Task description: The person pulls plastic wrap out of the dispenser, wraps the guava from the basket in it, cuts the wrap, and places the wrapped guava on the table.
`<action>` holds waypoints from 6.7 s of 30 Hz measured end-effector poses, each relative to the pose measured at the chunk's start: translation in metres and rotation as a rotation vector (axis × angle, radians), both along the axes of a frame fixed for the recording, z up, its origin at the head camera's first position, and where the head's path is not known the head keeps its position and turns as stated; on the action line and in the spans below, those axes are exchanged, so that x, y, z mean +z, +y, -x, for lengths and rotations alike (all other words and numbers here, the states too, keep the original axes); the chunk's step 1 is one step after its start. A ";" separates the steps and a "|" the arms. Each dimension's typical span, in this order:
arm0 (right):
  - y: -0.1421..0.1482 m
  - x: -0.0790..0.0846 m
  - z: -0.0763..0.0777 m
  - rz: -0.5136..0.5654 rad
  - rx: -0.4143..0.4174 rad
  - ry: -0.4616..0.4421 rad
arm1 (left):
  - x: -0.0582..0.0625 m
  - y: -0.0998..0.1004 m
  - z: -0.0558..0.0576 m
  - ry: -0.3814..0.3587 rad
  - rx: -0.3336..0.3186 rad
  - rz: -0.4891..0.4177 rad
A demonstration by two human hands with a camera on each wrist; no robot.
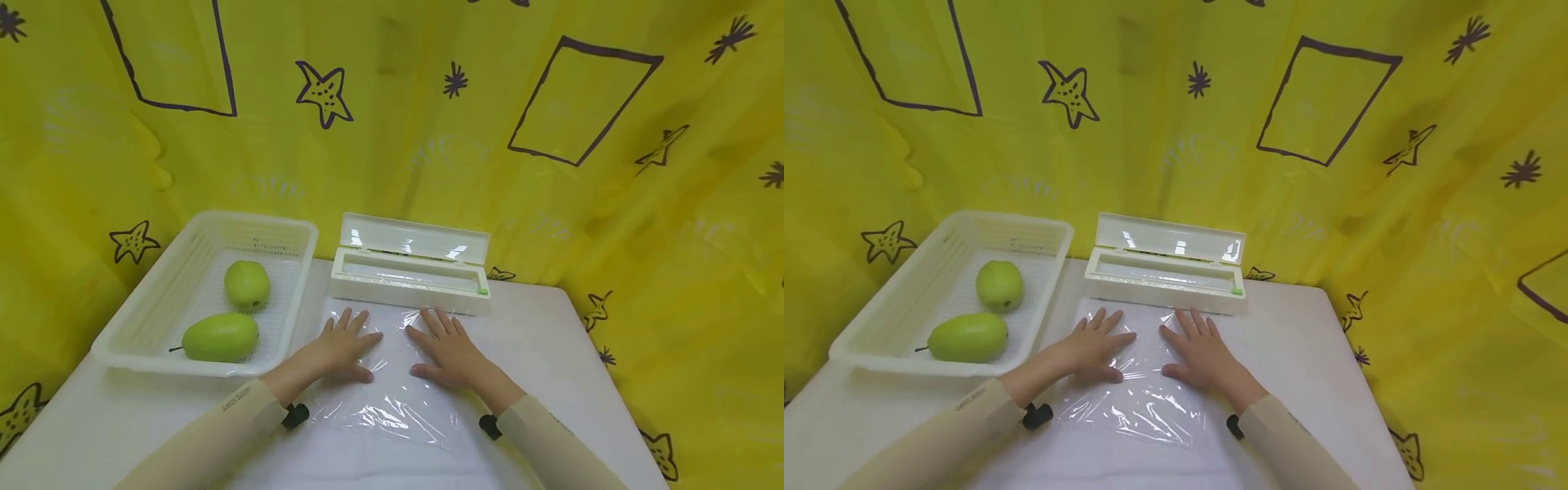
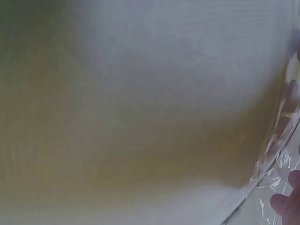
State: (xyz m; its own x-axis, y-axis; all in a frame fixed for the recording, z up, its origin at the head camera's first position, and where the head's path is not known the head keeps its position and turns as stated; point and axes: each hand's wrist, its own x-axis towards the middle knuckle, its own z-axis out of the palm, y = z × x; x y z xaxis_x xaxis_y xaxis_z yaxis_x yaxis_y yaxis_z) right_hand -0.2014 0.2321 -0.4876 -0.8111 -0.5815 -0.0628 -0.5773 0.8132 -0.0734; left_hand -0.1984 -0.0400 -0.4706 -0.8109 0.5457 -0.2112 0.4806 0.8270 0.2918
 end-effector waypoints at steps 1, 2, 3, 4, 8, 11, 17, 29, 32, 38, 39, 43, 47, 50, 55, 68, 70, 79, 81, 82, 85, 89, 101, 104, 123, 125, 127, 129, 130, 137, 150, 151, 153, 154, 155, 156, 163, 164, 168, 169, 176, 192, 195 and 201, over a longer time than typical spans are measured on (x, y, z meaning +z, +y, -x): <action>0.000 -0.001 0.001 0.006 0.005 0.012 | -0.002 -0.001 0.001 0.005 0.002 -0.007; 0.000 -0.002 0.002 0.018 0.004 0.026 | -0.004 -0.001 0.002 0.013 0.004 -0.014; 0.000 -0.002 0.003 0.029 -0.002 0.042 | -0.006 -0.001 0.003 0.020 0.007 -0.021; 0.001 -0.003 0.005 0.046 -0.009 0.062 | -0.007 0.000 0.005 0.030 0.008 -0.028; 0.003 -0.005 0.008 0.128 -0.047 0.157 | -0.010 0.002 0.010 0.083 0.016 -0.042; 0.004 -0.005 0.007 0.212 -0.042 0.213 | -0.012 0.002 0.012 0.109 0.019 -0.023; 0.006 0.000 -0.010 0.355 -0.079 0.148 | -0.017 -0.003 0.012 0.142 -0.004 -0.033; 0.033 0.004 -0.090 0.308 0.124 -0.034 | -0.005 -0.033 -0.052 0.347 -0.097 -0.194; 0.037 0.001 -0.103 0.335 0.112 -0.016 | -0.010 -0.047 -0.074 0.330 -0.093 -0.165; 0.043 -0.003 -0.115 0.402 0.035 -0.077 | -0.019 -0.063 -0.091 0.385 -0.098 -0.191; 0.043 -0.004 -0.116 0.394 0.034 -0.071 | -0.020 -0.065 -0.092 0.393 -0.104 -0.194; 0.046 -0.007 -0.120 0.368 0.031 -0.036 | -0.024 -0.069 -0.097 0.404 -0.113 -0.214; 0.045 -0.008 -0.125 0.418 -0.034 -0.101 | -0.027 -0.074 -0.100 0.405 -0.126 -0.239; 0.042 -0.009 -0.131 0.400 -0.018 -0.100 | -0.028 -0.078 -0.099 0.402 -0.137 -0.244; 0.035 -0.013 -0.132 0.365 0.112 0.054 | -0.025 -0.084 -0.099 0.411 -0.151 -0.243; 0.043 0.002 -0.134 0.221 0.325 0.187 | -0.026 -0.087 -0.101 0.437 -0.200 -0.276; 0.043 0.004 -0.134 0.202 0.312 0.138 | -0.027 -0.087 -0.101 0.460 -0.219 -0.308; 0.035 0.034 -0.112 0.187 0.236 0.141 | -0.015 -0.087 -0.105 0.458 -0.236 -0.551; 0.027 0.045 -0.103 0.178 0.240 0.122 | -0.007 -0.089 -0.107 0.438 -0.257 -0.590; 0.021 0.051 -0.099 0.174 0.242 0.108 | -0.001 -0.091 -0.107 0.435 -0.260 -0.600; 0.003 0.067 -0.087 0.170 0.272 0.100 | 0.019 -0.099 -0.107 0.443 -0.246 -0.627; -0.026 0.080 -0.071 0.165 0.341 0.145 | 0.049 -0.114 -0.102 0.483 -0.166 -0.632; -0.115 0.098 -0.028 0.168 0.412 0.082 | 0.071 -0.191 -0.069 0.491 0.106 -0.445; -0.135 0.101 -0.018 0.186 0.417 0.091 | 0.070 -0.206 -0.061 0.438 0.143 -0.415; -0.233 0.088 0.008 0.203 0.356 0.024 | 0.043 -0.238 -0.033 0.200 0.203 -0.355; -0.241 0.086 0.009 0.165 0.323 0.006 | 0.042 -0.238 -0.030 0.174 0.211 -0.353; -0.248 0.084 0.010 0.142 0.302 -0.005 | 0.042 -0.238 -0.028 0.139 0.219 -0.341; -0.256 0.082 0.011 0.117 0.279 -0.013 | 0.043 -0.239 -0.026 0.084 0.228 -0.333; -0.260 0.081 0.011 0.106 0.273 -0.017 | 0.044 -0.240 -0.026 0.053 0.234 -0.329; -0.288 0.080 0.008 -0.028 0.209 -0.044 | 0.044 -0.244 -0.024 -0.077 0.243 -0.318; -0.282 0.078 0.010 0.292 0.127 0.004 | 0.056 -0.246 -0.029 -0.005 0.283 -0.474; -0.278 0.078 0.010 0.335 0.124 0.015 | 0.058 -0.245 -0.030 -0.004 0.278 -0.482; -0.272 0.077 0.010 0.418 0.111 0.028 | 0.062 -0.243 -0.031 0.003 0.267 -0.489; -0.269 0.076 0.009 0.459 0.106 0.031 | 0.064 -0.241 -0.032 0.004 0.265 -0.498; -0.267 0.076 0.008 0.497 0.100 0.033 | 0.065 -0.239 -0.033 0.005 0.263 -0.503; -0.264 0.076 0.007 0.538 0.093 0.029 | 0.067 -0.237 -0.034 0.010 0.262 -0.510; -0.245 0.079 0.001 0.678 0.080 0.039 | 0.078 -0.218 -0.040 0.069 0.272 -0.556; -0.242 0.079 0.000 0.694 0.092 0.043 | 0.079 -0.215 -0.040 0.073 0.278 -0.559; -0.229 0.082 0.000 0.815 0.166 0.027 | 0.085 -0.204 -0.042 0.065 0.303 -0.580; -0.225 0.083 0.000 0.845 0.181 0.021 | 0.086 -0.201 -0.041 0.046 0.312 -0.590; -0.203 0.089 0.003 1.090 0.191 -0.065 | 0.093 -0.180 -0.035 -0.133 0.307 -0.713; -0.157 0.091 -0.007 1.145 0.184 -0.024 | 0.086 -0.122 -0.033 -0.326 0.226 -0.886; -0.149 0.092 -0.010 1.116 0.150 -0.065 | 0.084 -0.109 -0.034 -0.344 0.188 -0.936; -0.138 0.090 -0.014 1.148 0.053 -0.209 | 0.075 -0.084 -0.036 -0.348 0.240 -1.029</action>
State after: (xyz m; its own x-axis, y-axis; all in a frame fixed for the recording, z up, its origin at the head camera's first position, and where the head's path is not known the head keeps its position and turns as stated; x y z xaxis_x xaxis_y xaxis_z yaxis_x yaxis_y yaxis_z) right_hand -0.1875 0.0945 -0.3979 -0.8202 -0.4162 0.3925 -0.4984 0.1830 -0.8474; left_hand -0.1622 -0.1243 -0.3954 -0.9034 0.4284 0.0159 0.0995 0.1735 0.9798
